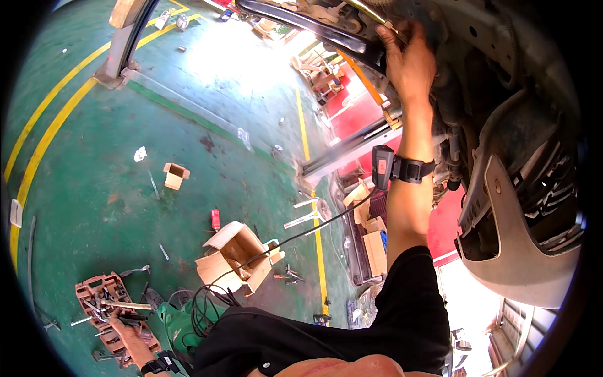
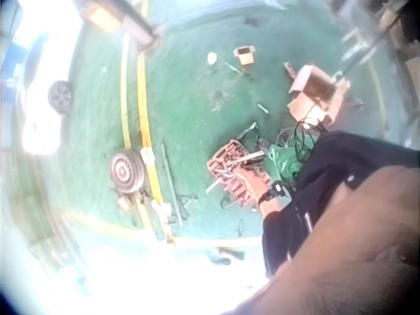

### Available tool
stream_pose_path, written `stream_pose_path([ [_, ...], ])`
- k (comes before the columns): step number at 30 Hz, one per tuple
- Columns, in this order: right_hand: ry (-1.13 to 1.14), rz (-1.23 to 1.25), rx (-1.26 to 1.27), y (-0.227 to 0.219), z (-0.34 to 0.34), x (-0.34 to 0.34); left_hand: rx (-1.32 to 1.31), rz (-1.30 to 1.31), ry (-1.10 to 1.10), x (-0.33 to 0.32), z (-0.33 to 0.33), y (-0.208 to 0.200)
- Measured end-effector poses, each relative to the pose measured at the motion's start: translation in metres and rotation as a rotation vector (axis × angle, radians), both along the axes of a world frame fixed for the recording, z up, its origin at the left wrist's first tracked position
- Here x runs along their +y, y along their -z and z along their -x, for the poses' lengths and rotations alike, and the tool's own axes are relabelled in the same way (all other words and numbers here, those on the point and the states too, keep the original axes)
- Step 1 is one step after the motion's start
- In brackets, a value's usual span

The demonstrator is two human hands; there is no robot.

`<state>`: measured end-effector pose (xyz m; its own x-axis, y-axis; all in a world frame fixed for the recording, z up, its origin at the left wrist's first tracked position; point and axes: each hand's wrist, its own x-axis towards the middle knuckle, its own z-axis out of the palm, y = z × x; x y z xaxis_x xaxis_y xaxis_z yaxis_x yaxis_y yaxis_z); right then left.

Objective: The person uses a pry tool to separate a joint on the underside of a vehicle, then picks up a component and a small white box from the floor.

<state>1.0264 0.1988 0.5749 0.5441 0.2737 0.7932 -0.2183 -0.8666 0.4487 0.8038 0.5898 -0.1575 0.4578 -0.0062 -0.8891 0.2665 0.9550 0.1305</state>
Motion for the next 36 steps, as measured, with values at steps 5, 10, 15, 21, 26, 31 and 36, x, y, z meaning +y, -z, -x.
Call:
stream_pose_path([
  [5,-0.068,0.000,0.012,-0.005,-0.001,-0.010,-0.001,-0.024,0.017,0.002,-0.003,0.003],
  [10,-0.245,-0.183,-0.040,0.003,0.004,0.007,-0.029,-0.014,0.022,0.004,-0.005,0.006],
  [15,-0.171,-0.103,-0.026,0.004,0.000,0.001,-0.055,0.022,0.021,0.002,-0.009,0.001],
  [21,-0.098,-0.091,-0.043,-0.004,-0.004,-0.012,-0.071,-0.036,0.045,-0.005,-0.011,-0.014],
  [26,-0.248,-0.066,0.002,0.000,-0.002,-0.005,-0.070,-0.020,0.030,-0.009,-0.004,-0.006],
  [31,-0.145,-0.055,-0.024,0.005,-0.005,-0.003,-0.049,-0.113,0.054,-0.007,0.006,-0.004],
  [36,-0.169,-0.014,-0.059,0.004,-0.008,-0.007,-0.040,-0.029,0.007,0.000,0.019,0.010],
])
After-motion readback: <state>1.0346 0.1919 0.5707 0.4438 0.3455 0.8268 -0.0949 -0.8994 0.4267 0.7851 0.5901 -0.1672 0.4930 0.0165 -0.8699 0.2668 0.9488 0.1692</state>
